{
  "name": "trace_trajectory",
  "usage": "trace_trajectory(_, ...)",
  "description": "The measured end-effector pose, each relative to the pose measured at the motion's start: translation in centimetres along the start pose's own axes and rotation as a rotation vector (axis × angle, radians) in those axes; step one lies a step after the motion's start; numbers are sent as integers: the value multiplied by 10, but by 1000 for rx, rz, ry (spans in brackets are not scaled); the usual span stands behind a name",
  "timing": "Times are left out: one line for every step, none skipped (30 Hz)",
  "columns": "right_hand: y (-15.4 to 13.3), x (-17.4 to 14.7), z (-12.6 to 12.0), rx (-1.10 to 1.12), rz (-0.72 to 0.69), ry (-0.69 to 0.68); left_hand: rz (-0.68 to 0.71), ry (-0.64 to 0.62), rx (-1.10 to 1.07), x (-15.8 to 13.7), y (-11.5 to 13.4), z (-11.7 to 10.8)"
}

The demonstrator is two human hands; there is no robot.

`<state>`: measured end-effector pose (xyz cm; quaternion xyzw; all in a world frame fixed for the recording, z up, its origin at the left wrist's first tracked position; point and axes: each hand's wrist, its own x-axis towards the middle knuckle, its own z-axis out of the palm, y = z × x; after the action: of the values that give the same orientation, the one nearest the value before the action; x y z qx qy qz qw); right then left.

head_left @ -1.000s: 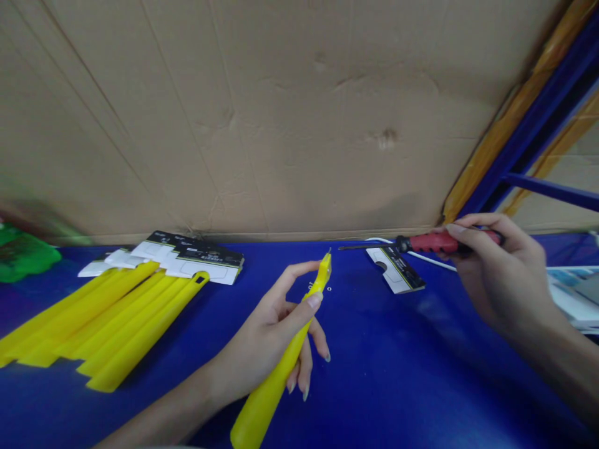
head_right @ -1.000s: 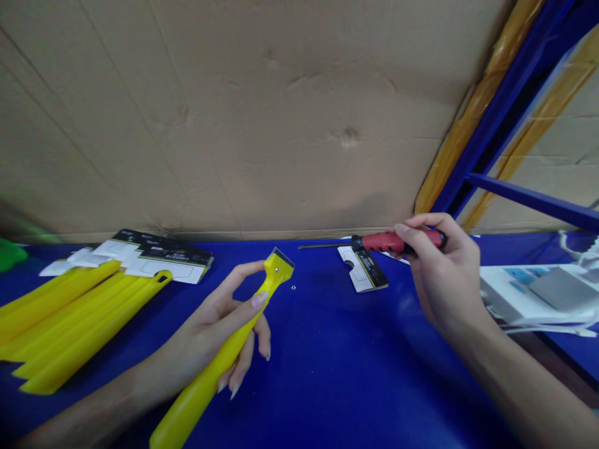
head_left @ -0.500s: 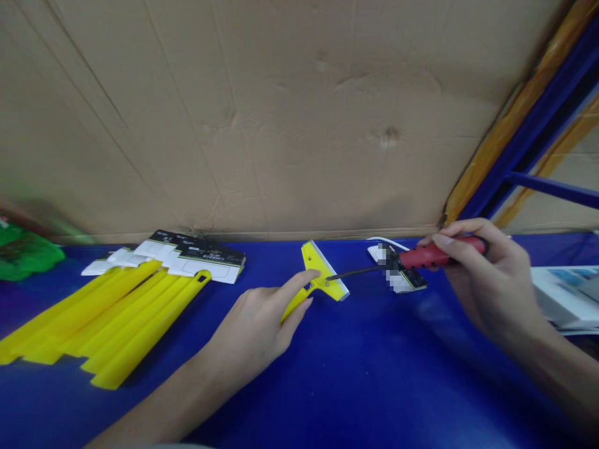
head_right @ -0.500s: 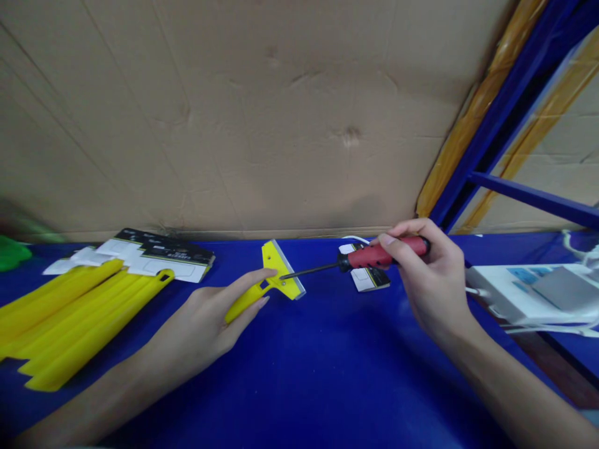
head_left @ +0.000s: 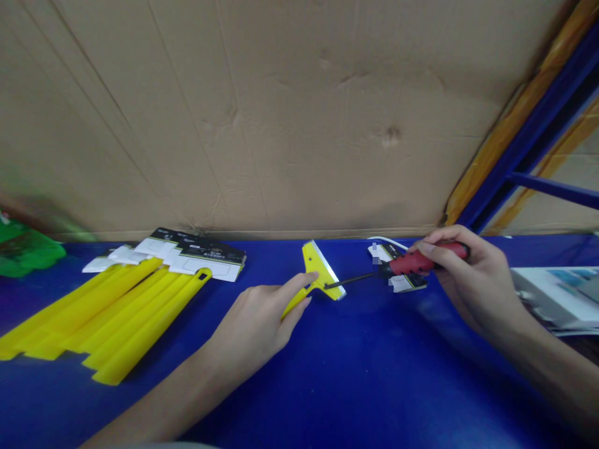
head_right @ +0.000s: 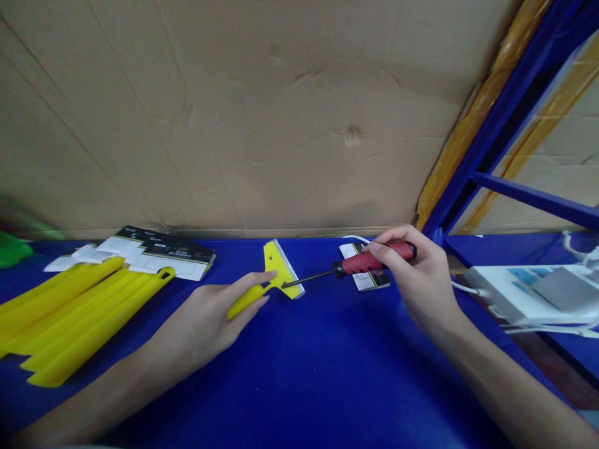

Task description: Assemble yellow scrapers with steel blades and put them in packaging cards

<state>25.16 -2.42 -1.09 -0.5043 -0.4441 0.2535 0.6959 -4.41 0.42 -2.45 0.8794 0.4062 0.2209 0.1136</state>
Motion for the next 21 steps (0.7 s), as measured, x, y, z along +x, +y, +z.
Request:
trace_trajectory(0,0,1,42,35,-3,-3,-10,2,0,0,0)
trace_trajectory(0,0,2,101,81,-5,-7,-19,3,1,0,0)
trace_trajectory(-1,0,3,154,122,-4,-11,-28,3,1,-1,1)
trace_trajectory(-2,0,4,174,137,0,-15,-35,5,1,-1,1)
trace_trajectory(-2,1,4,178,140,7,-16,-41,6,1,-2,1)
trace_trajectory(-3,1,4,183,144,20,-16,-45,7,1,-2,2)
trace_trajectory(-3,2,3,184,148,37,-16,-44,5,0,-3,2)
trace_trajectory(-2,3,2,181,156,55,-18,-37,-2,0,-4,2)
trace_trajectory(-2,4,0,173,168,71,-29,-27,-12,-1,-4,1)
trace_trajectory(-2,5,-2,163,187,83,-51,-15,-26,-1,-4,1)
trace_trajectory(-2,6,-4,147,223,79,-85,-4,-50,-2,-3,0)
trace_trajectory(-2,7,-6,128,281,47,-126,3,-95,-1,-3,-1)
trace_trajectory(-3,6,-7,103,357,-18,-174,0,-168,-1,-2,-2)
trace_trajectory(-3,6,-8,75,437,-103,-225,-14,-269,-1,0,-3)
trace_trajectory(-4,4,-8,40,504,-195,-274,-37,-389,0,1,-3)
trace_trajectory(-5,2,-8,-11,540,-283,-315,-64,-515,1,3,-4)
trace_trajectory(-6,0,-7,-86,533,-358,-347,-88,-628,2,5,-6)
trace_trajectory(-6,-3,-5,-186,476,-411,-369,-104,-716,3,6,-6)
trace_trajectory(-7,-7,-4,-309,382,-452,-382,-114,-772,3,7,-7)
trace_trajectory(-8,-11,-2,-441,270,-494,-387,-115,-798,4,7,-8)
trace_trajectory(-9,-15,-1,-569,161,-546,-384,-110,-793,3,7,-8)
